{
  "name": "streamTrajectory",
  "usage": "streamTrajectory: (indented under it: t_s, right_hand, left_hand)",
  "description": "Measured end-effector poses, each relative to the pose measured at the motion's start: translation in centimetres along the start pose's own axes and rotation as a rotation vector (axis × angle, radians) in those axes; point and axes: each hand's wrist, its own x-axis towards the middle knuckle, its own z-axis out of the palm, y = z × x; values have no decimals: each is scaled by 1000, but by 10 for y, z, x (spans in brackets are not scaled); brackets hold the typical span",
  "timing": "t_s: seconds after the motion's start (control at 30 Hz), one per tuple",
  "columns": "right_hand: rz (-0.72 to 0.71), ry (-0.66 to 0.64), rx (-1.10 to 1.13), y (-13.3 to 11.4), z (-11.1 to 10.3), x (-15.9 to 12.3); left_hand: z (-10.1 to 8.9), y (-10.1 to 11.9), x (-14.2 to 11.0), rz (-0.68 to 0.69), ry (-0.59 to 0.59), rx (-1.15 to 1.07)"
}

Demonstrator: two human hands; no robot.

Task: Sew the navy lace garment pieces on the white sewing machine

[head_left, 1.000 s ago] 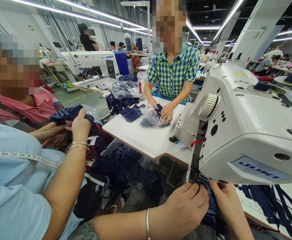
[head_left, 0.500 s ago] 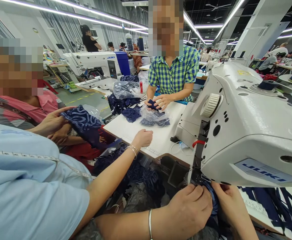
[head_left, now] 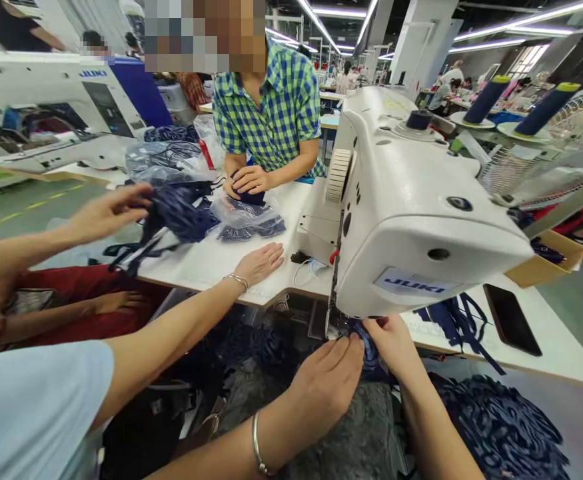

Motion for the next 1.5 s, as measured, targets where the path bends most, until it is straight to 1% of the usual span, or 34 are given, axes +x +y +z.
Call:
streamTrajectory:
  t_s: [0.2, 0.5, 0.7, 0.8, 0.9, 1.07, 1.3, 1.43, 1.5]
  right_hand:
    - [-21, -119, 62, 0, -7, 2]
    - [-69, -254, 69, -15, -17, 9]
    - [-66, -253, 83, -13, -18, 9]
    - [-55, -251, 73, -14, -18, 8]
    - [-39, -254, 57, -19, -19, 7]
    - [-49, -239, 34, -23, -19, 5]
    - [-33, -158, 19, -7, -15, 4]
    - [-29, -186, 41, -4, -16, 5]
    - [-22, -204, 48, -5, -16, 5]
  left_hand:
    - [3, 1, -4, -2, -3, -13]
    - [-5, 4, 4, -61, 48, 33]
    - [-2, 7, 0, -92, -31, 49]
    - [0, 7, -1, -114, -41, 37]
    - [-2, 6, 2, -133, -48, 25]
    - [-6, 1, 4, -113, -96, -14]
    - [0, -4, -5, -80, -108, -99]
    - [-1, -3, -3, -105, -72, -72]
    - [-3, -2, 0, -104, -76, -52]
